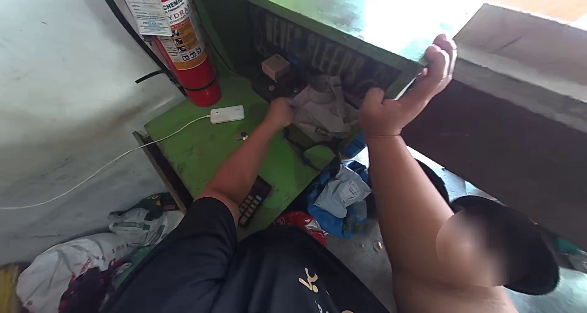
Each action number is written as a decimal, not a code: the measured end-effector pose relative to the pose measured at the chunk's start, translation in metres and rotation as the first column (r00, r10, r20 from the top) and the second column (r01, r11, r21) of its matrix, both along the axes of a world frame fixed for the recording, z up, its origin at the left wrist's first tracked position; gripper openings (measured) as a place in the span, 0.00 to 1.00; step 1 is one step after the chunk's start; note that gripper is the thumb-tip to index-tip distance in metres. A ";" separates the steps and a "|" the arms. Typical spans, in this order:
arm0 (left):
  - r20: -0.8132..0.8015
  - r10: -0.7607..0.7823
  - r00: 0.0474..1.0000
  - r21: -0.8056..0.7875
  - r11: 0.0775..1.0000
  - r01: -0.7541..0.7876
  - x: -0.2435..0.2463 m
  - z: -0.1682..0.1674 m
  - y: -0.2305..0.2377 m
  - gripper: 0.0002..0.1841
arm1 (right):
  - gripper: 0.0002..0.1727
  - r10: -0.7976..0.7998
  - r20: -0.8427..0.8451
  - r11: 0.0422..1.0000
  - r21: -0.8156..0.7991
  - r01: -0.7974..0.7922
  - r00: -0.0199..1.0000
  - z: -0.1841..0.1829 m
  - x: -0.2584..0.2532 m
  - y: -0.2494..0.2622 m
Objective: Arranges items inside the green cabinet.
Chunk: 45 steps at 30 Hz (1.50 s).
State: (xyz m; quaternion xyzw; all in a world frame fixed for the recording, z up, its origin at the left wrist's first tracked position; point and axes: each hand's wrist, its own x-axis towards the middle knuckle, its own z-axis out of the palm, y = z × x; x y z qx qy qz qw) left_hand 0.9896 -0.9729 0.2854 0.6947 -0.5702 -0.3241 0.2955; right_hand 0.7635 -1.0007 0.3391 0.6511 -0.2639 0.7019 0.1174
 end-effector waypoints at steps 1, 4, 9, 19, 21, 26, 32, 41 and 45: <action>0.074 0.007 0.997 0.049 0.999 -0.010 0.022 -0.003 0.009 0.14 | 0.33 0.016 0.001 1.000 -0.010 -0.016 1.000 -0.001 -0.001 -0.002; 0.358 -0.021 0.933 0.236 0.969 -0.068 0.089 -0.027 0.037 0.16 | 0.34 0.051 0.009 0.999 -0.014 -0.050 0.999 -0.003 -0.002 -0.005; 0.485 -0.037 0.874 0.334 0.931 -0.145 0.141 -0.074 0.076 0.23 | 0.35 0.057 0.023 0.998 0.028 -0.057 0.998 -0.003 -0.001 -0.003; 0.589 -0.037 0.807 0.197 0.975 -0.099 0.113 -0.090 0.076 0.16 | 0.33 0.008 0.036 1.000 0.017 -0.008 0.999 -0.001 0.003 0.000; 0.632 -0.067 0.772 0.227 0.968 -0.102 0.110 -0.087 0.077 0.17 | 0.32 0.006 0.034 1.000 0.010 -0.006 0.999 -0.001 0.003 0.000; 0.470 0.001 0.883 0.199 0.974 -0.107 0.127 -0.081 0.087 0.18 | 0.33 0.022 0.024 0.999 0.024 -0.023 0.999 -0.001 0.000 -0.001; -0.434 0.619 0.655 0.298 0.784 -0.544 0.144 -0.090 0.089 0.09 | 0.35 0.045 0.037 0.998 0.048 -0.047 0.998 -0.003 0.000 -0.003; 0.384 0.240 0.892 0.211 0.917 -0.338 0.098 -0.083 0.063 0.23 | 0.33 0.018 0.041 1.000 0.025 -0.019 0.999 -0.003 0.002 -0.002; 0.453 0.110 0.884 0.283 0.923 -0.260 0.098 -0.077 0.057 0.18 | 0.32 0.027 0.046 0.999 0.026 -0.028 0.999 -0.001 0.003 -0.001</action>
